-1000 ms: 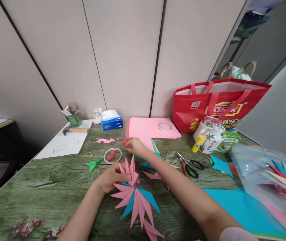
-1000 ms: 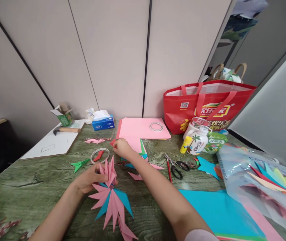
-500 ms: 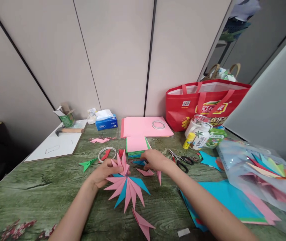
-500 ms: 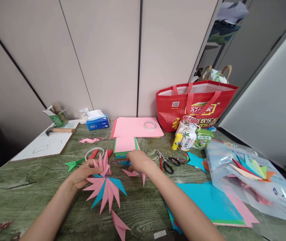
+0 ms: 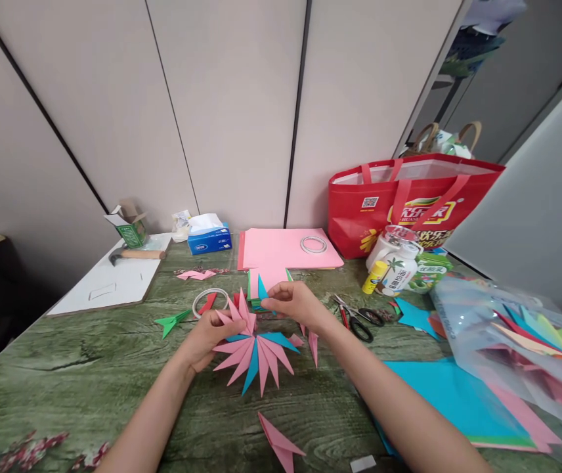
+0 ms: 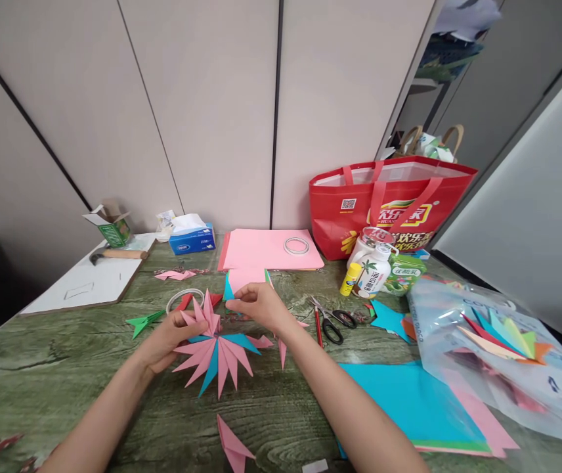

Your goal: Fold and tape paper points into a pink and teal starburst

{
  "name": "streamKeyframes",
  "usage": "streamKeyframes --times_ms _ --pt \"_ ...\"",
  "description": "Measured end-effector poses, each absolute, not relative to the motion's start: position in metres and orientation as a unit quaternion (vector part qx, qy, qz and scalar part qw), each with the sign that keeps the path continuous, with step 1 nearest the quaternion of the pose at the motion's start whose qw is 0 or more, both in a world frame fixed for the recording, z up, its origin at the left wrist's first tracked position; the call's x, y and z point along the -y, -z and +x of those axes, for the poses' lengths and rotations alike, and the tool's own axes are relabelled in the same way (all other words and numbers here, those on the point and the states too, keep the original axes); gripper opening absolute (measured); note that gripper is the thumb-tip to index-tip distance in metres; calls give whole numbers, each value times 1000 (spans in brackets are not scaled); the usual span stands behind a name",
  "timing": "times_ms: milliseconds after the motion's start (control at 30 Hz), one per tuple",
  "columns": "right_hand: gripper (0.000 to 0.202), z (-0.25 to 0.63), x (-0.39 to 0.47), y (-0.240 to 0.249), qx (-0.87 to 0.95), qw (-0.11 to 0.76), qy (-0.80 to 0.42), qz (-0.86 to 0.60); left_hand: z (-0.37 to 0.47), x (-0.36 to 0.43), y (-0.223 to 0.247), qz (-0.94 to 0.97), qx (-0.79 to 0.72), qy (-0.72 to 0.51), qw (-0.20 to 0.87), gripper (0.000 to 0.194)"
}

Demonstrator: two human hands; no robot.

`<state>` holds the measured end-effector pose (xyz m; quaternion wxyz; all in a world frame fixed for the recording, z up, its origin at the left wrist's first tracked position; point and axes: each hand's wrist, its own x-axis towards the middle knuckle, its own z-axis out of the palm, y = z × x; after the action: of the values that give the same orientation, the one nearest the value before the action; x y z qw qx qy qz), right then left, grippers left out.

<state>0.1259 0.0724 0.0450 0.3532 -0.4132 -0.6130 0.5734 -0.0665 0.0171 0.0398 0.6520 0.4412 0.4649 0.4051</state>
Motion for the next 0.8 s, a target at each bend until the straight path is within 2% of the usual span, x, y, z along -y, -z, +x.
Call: streamKeyframes --times_ms 300,500,633,800 --pt "32 115 -58 -49 622 357 -581 -385 -61 -15 -39 470 -492 -405 610 18" --pt "29 119 -57 -53 599 309 -644 -363 -63 -17 -39 463 -493 -411 611 16" --pt "34 123 -62 -51 556 318 -666 -383 -62 -17 -39 466 -494 -407 611 17" --pt "32 121 -62 -48 534 329 -673 -392 -60 -17 -39 460 -493 -412 613 15"
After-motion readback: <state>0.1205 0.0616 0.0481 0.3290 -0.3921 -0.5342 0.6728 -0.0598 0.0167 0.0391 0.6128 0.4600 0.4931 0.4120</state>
